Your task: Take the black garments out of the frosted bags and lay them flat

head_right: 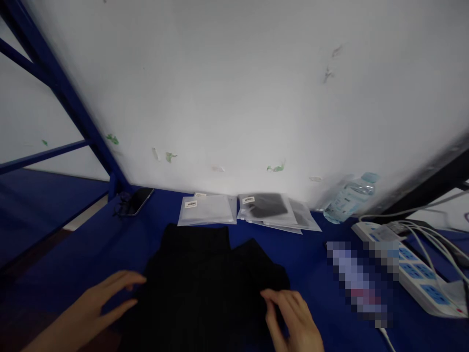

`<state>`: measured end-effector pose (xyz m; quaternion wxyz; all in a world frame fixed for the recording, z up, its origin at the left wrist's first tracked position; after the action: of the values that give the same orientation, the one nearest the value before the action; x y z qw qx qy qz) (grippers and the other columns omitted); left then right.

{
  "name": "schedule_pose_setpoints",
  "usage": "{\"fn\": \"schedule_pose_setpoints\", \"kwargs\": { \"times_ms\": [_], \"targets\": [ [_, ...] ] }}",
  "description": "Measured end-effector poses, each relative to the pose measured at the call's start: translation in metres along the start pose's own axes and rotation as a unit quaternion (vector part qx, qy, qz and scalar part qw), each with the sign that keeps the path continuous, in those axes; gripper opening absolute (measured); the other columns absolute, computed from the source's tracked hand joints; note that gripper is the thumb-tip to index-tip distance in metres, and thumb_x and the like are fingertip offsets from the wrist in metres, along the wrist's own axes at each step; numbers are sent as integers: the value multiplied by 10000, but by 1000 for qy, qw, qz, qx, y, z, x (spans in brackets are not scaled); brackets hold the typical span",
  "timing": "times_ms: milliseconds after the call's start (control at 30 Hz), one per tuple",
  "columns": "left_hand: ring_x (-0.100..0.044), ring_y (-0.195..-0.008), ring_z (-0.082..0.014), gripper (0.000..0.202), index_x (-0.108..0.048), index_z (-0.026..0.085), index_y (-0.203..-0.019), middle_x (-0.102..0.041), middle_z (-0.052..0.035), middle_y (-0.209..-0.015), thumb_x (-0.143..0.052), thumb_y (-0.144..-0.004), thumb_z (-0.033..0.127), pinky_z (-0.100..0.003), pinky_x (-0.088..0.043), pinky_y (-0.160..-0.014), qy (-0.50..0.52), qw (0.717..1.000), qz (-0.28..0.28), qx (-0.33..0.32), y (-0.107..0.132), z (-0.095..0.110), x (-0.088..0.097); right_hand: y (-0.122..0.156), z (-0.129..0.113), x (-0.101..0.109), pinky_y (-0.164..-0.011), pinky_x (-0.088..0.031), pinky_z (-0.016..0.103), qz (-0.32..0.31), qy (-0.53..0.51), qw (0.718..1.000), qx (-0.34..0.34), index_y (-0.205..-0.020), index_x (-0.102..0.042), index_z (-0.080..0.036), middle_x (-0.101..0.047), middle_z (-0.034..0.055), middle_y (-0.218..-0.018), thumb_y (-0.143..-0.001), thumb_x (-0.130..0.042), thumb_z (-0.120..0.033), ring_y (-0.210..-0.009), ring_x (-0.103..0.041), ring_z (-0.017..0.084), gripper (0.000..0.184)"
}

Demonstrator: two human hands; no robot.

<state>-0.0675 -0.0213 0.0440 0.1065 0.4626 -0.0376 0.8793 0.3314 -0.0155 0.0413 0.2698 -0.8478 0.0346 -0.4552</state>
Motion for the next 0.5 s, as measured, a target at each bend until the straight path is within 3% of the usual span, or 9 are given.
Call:
{"fn": "schedule_pose_setpoints", "kwargs": {
  "times_ms": [67, 133, 267, 367, 500],
  "targets": [
    [-606, -1137, -274, 453, -565, 343, -1277, -596, -22, -1297, -550, -846, 206, -439, -509, -960, -76, 996, 44, -22, -15, -9, -4, -14, -11, -15, -690, -555, 296, -9, -8, 999, -39, -1036, -611, -264, -682, 29, -867, -927, -510, -362, -790, -666, 184, 178],
    [-586, -1158, -286, 550, -520, 327, -1326, -541, -42, -1364, -511, -815, 123, -485, -486, -973, -131, 989, 46, -46, -26, -17, -12, -24, -21, -39, -683, -540, 317, -52, -5, 997, -63, -965, -632, -246, -667, 25, -786, -893, -570, -394, -744, -653, 195, 175],
    [-613, -1074, -255, 520, -555, 298, -1272, -551, -54, -1326, -430, -826, 62, -442, -493, -937, -146, 986, 39, -72, -36, -19, -14, -40, -36, -73, -598, -480, 271, -160, -16, 982, -100, -742, -606, -229, -626, -4, -650, -839, -610, -278, -619, -628, 169, 108],
    [-633, -961, -220, 334, -640, 285, -1083, -631, -24, -1147, -451, -863, 119, -351, -505, -859, -96, 993, 27, -70, -47, -8, 0, -64, -35, -73, -524, -414, 230, -195, -104, 967, -130, -718, -567, -235, -624, -26, -604, -851, -547, -271, -543, -603, 140, 139],
    [-637, -817, -188, 180, -642, 250, -917, -666, 14, -864, -473, -933, 310, -269, -497, -740, -37, 996, 60, -51, -82, 4, 21, -114, -19, -69, -516, -413, 229, -155, -189, 957, -156, -742, -534, -237, -629, -36, -555, -865, -507, -373, -492, -586, 136, 186]
  ]
}}
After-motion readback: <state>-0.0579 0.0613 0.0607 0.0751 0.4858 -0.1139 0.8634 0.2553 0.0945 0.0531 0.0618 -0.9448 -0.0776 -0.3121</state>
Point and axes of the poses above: each hand's wrist, its own y-axis away from the middle knuckle, its own x-axis out of the back of the hand, z = x × y, the point moved 3 cm from there along -y, towards the middle knuckle
